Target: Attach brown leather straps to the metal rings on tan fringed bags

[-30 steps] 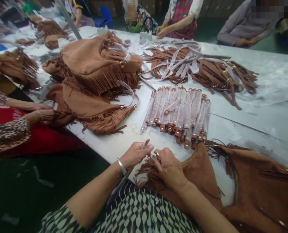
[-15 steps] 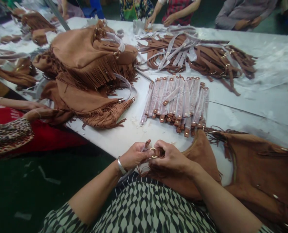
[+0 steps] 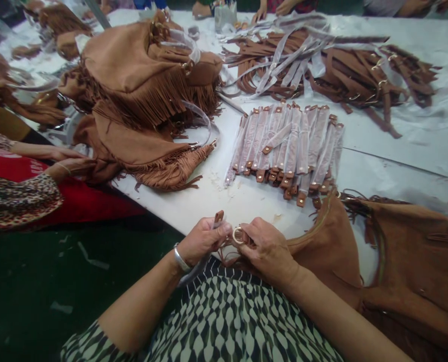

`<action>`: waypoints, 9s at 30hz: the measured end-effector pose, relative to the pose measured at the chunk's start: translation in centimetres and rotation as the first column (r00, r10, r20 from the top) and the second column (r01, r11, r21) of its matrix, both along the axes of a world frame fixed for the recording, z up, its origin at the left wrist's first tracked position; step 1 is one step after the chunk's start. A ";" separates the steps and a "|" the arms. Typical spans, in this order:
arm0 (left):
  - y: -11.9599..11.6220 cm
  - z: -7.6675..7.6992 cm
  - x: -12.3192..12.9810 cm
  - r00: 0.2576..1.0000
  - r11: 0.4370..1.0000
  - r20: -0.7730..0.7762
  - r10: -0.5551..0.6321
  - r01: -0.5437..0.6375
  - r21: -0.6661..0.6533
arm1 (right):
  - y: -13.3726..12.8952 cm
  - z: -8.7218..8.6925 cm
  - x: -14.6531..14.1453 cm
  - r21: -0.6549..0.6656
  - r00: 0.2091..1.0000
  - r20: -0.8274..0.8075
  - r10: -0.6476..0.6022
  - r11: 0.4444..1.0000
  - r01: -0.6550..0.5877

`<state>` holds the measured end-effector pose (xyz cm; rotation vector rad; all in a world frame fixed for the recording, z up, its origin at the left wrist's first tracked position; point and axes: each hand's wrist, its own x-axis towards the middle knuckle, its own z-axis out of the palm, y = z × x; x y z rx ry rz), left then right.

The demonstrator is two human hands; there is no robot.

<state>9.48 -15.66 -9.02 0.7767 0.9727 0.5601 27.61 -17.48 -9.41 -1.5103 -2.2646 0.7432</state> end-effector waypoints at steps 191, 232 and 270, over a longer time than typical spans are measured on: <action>-0.9 1.2 1.2 0.628 0.697 -0.682 -0.376 0.676 0.239 | -1.2 -0.2 1.5 -0.308 0.943 -0.331 -0.035 0.949 -0.073; -0.7 -0.6 1.6 0.997 0.966 0.054 -0.058 0.070 -0.249 | -0.6 -1.2 2.4 -0.366 0.899 -0.434 -0.054 0.923 -0.121; -3.1 0.4 1.6 0.565 0.628 -0.821 -0.084 0.670 0.396 | -1.3 -2.9 2.4 -0.133 0.904 -0.408 0.124 0.972 -0.193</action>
